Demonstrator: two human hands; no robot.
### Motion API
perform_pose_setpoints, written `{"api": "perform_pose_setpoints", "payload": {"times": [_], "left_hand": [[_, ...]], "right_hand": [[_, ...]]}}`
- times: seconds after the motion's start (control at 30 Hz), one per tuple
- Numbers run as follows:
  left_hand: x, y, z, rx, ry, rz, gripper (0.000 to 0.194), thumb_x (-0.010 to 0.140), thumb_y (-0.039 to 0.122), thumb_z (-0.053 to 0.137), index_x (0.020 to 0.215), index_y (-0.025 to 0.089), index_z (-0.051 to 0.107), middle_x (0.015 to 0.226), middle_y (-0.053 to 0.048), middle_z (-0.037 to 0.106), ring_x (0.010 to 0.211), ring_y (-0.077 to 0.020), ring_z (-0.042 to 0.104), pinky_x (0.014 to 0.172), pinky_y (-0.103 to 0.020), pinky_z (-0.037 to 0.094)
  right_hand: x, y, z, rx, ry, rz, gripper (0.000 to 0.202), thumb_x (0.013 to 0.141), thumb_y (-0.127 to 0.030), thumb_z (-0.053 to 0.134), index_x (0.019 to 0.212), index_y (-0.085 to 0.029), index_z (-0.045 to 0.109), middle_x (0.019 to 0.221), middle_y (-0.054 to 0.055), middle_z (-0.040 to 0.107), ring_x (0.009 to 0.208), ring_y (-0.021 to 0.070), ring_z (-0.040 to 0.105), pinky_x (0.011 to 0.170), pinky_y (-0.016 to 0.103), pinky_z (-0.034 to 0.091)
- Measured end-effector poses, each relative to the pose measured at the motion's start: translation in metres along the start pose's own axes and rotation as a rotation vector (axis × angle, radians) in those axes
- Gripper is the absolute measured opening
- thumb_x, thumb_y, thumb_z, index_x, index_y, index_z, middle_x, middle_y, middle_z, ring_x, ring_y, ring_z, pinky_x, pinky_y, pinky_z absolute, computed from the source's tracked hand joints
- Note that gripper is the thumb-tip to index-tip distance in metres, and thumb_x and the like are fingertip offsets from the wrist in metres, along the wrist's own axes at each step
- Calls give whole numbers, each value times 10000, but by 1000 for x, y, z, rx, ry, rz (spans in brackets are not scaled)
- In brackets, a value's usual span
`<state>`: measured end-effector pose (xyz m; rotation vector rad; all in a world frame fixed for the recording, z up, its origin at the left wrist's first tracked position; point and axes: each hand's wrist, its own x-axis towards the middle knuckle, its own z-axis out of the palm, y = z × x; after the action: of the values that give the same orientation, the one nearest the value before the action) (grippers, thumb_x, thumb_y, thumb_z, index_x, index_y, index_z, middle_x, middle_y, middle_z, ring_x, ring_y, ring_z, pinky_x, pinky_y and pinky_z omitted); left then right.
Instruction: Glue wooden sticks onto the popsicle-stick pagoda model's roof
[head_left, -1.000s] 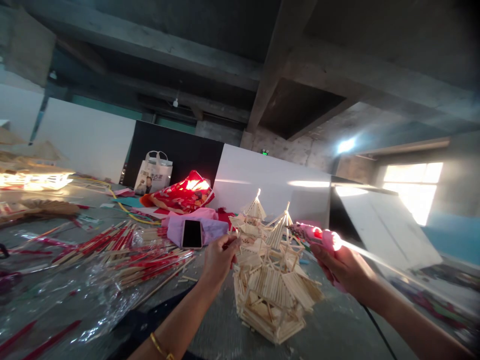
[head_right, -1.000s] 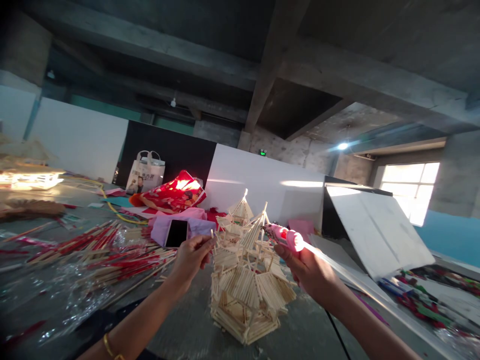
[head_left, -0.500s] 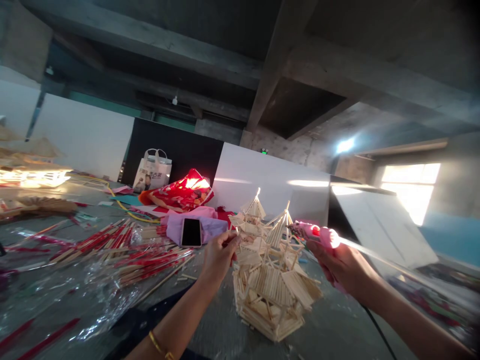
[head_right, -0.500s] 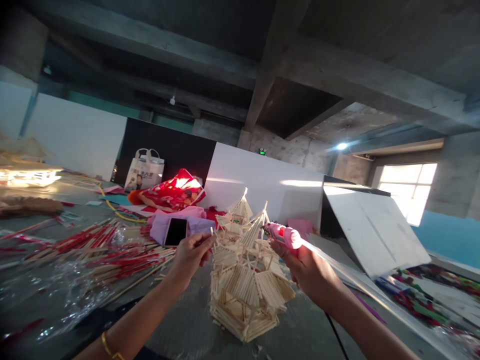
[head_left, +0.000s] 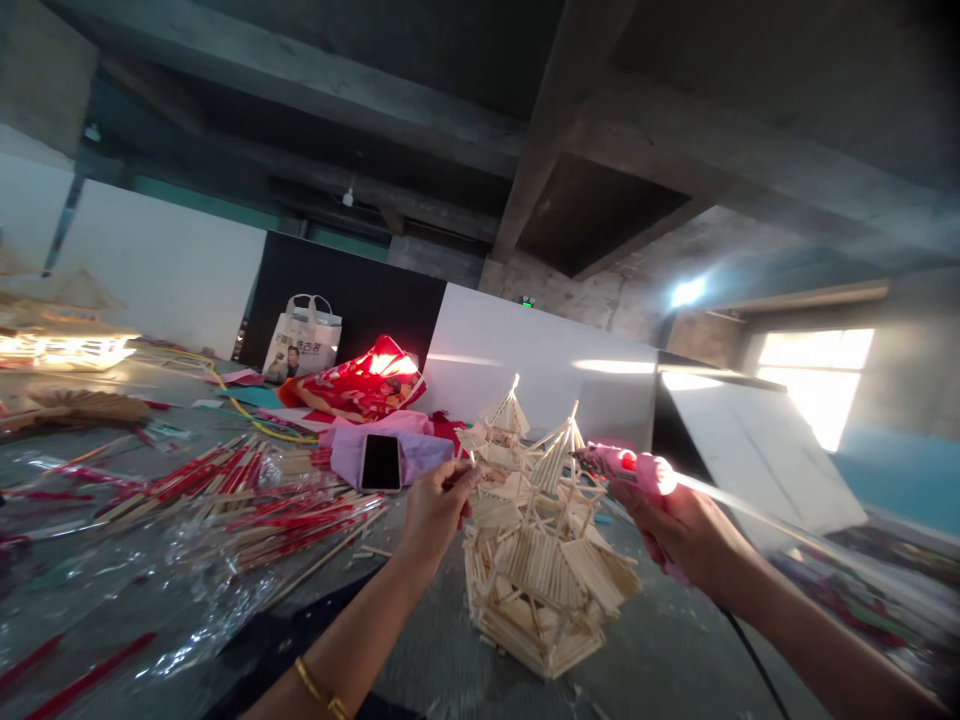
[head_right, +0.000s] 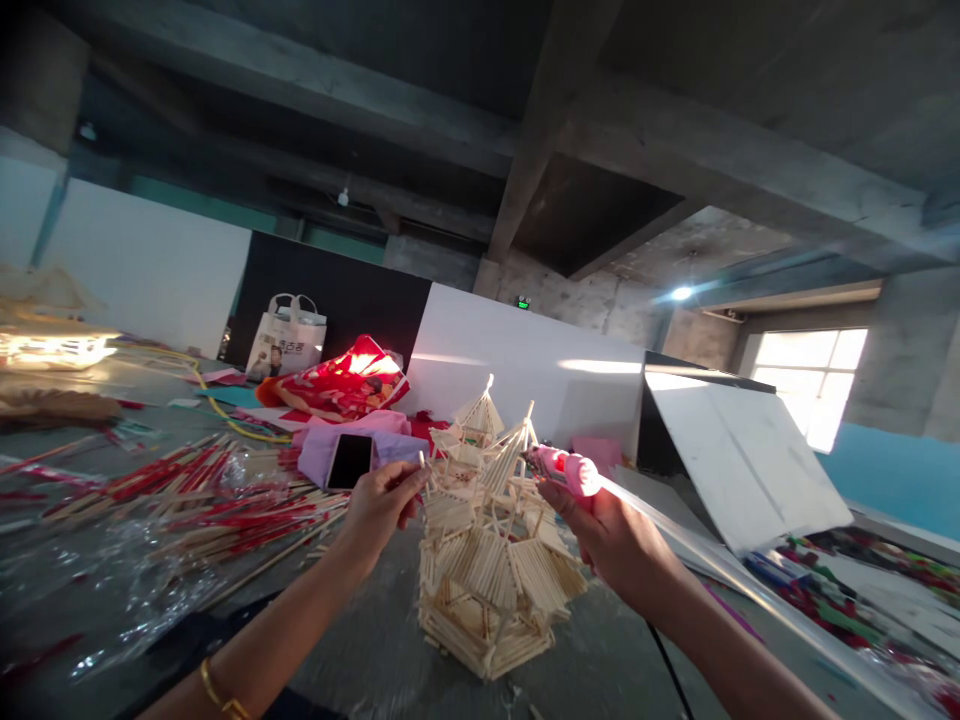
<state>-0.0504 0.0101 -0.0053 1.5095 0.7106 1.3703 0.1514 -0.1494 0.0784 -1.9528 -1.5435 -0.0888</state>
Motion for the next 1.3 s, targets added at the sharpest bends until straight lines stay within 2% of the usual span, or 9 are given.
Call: {"api": "perform_pose_setpoints", "payload": {"times": [0.1,0.5,0.73,0.87,1.03,1.2,1.3], "left_hand": [[0,-1,-1,0,-6,10,383,723,505,571,750,128,637,411,49,460,353,-65,383,365,-169,273],[0,-1,-2,-3,-7,26,396,694,526,597,717,133,640,417,49,458,366,-66,385,375,-172,274],[0,2,-2,-12,9,2,436,692,516,608,861,117,653,416,59,456,369,-68,382,370,-169,271],[0,2,-2,-12,7,6,428,690,513,609,834,113,655,419,55,457,370,-65,386,372,-166,274],[0,0,-2,-4,4,14,422,690,513,605,812,113,658,416,50,462,364,-63,384,366,-166,271],[2,-3,-1,-2,7,16,404,705,503,596,820,119,649,409,60,455,356,-61,387,361,-161,273],[4,-3,-1,-5,-7,15,395,701,506,595,785,122,638,391,65,441,347,-60,380,358,-161,272]], "right_hand": [[-1,-3,-1,-74,-39,81,689,780,-747,334,358,-214,445,330,7,477,340,118,479,432,279,410],[-7,-2,-2,-12,-78,102,709,746,-785,317,350,-210,439,327,14,459,321,102,444,383,247,372],[-4,5,3,27,-81,71,713,750,-781,320,343,-207,440,322,12,447,308,91,421,352,234,341],[-6,9,3,40,-79,47,707,778,-751,323,348,-203,448,321,4,442,311,84,413,365,229,340],[-9,2,0,23,-84,69,703,764,-765,320,353,-207,442,331,8,446,324,90,418,371,236,333],[-13,2,3,35,-129,36,678,818,-700,322,369,-206,439,343,9,444,357,99,434,404,243,351],[-31,13,8,78,-159,-8,587,844,-635,363,461,-204,471,385,-8,451,390,107,448,422,245,367]]}}
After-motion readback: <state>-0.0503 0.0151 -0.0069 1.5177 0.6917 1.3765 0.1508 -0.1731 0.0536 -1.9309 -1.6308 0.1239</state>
